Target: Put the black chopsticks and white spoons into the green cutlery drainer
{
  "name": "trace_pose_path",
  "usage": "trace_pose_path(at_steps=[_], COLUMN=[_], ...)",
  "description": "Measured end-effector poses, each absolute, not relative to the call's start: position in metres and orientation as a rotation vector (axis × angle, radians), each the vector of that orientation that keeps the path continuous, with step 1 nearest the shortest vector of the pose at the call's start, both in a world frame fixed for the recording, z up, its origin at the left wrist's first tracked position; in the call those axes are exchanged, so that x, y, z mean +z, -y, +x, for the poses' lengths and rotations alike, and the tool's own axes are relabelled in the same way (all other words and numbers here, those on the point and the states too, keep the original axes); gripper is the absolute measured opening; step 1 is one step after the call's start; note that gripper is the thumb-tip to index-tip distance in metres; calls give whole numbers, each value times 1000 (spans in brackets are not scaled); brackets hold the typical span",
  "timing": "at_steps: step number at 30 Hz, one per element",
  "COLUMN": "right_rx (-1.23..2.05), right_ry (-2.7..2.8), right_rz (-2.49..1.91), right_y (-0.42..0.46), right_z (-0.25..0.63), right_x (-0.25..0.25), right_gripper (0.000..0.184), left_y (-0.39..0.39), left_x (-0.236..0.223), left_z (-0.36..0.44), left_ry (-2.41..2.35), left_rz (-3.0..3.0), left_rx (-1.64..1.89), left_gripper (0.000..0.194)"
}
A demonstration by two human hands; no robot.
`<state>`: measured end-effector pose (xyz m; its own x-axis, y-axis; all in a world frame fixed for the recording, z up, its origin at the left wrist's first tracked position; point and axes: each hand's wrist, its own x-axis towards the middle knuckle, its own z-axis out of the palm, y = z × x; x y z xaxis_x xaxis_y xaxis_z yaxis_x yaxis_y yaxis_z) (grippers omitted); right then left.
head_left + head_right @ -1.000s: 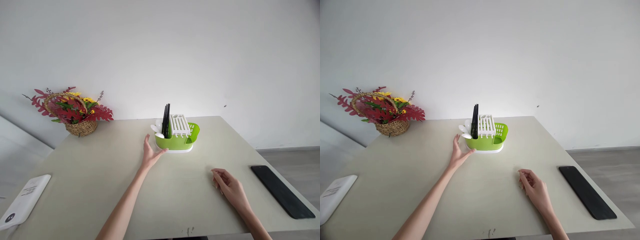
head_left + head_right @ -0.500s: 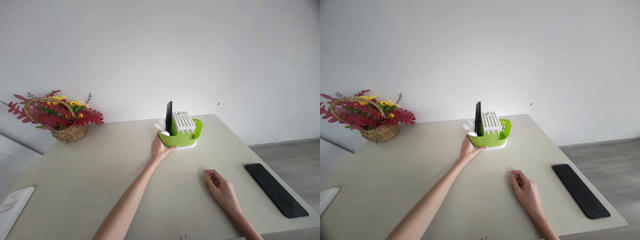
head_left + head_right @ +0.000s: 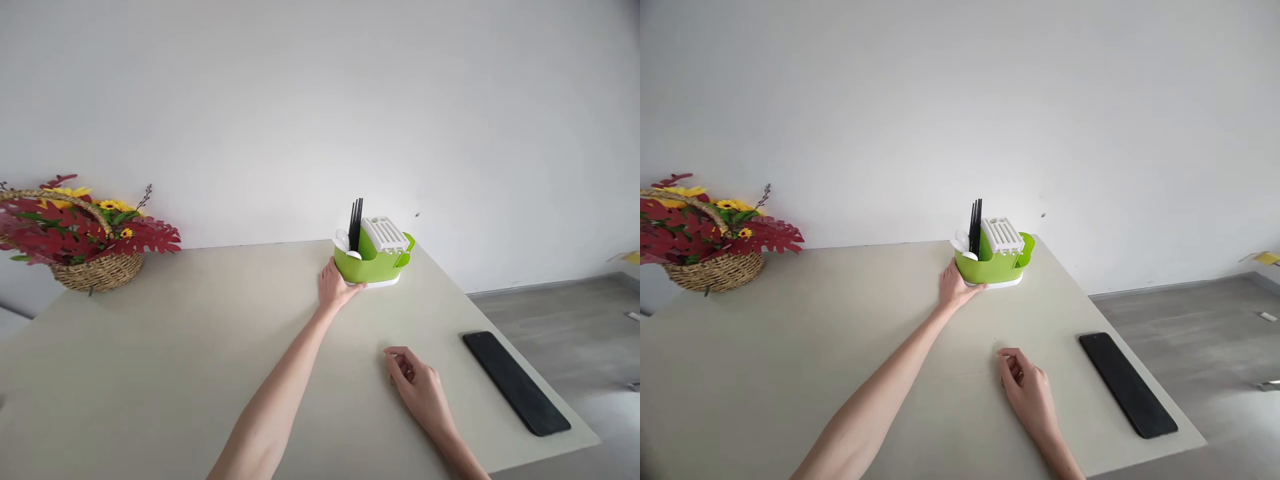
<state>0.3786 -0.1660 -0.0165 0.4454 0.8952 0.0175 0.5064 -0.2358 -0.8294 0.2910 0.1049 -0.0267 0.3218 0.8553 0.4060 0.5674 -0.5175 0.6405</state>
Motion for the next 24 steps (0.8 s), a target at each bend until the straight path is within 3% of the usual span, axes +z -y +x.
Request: trace_pose_path(at_steps=[9,24], right_rx=[597,586], right_ry=[1103,1086], right_rz=[-1883,-1832], right_y=[169,174], right_z=[378,382], right_x=[-23,-35], right_gripper=[43,46], left_y=[-98,-67], left_x=[-39,-28], left_z=[254,48], left_ry=[-1173,-1405], left_rz=[2264,2660], left_rx=[955,726], left_gripper=[134,55])
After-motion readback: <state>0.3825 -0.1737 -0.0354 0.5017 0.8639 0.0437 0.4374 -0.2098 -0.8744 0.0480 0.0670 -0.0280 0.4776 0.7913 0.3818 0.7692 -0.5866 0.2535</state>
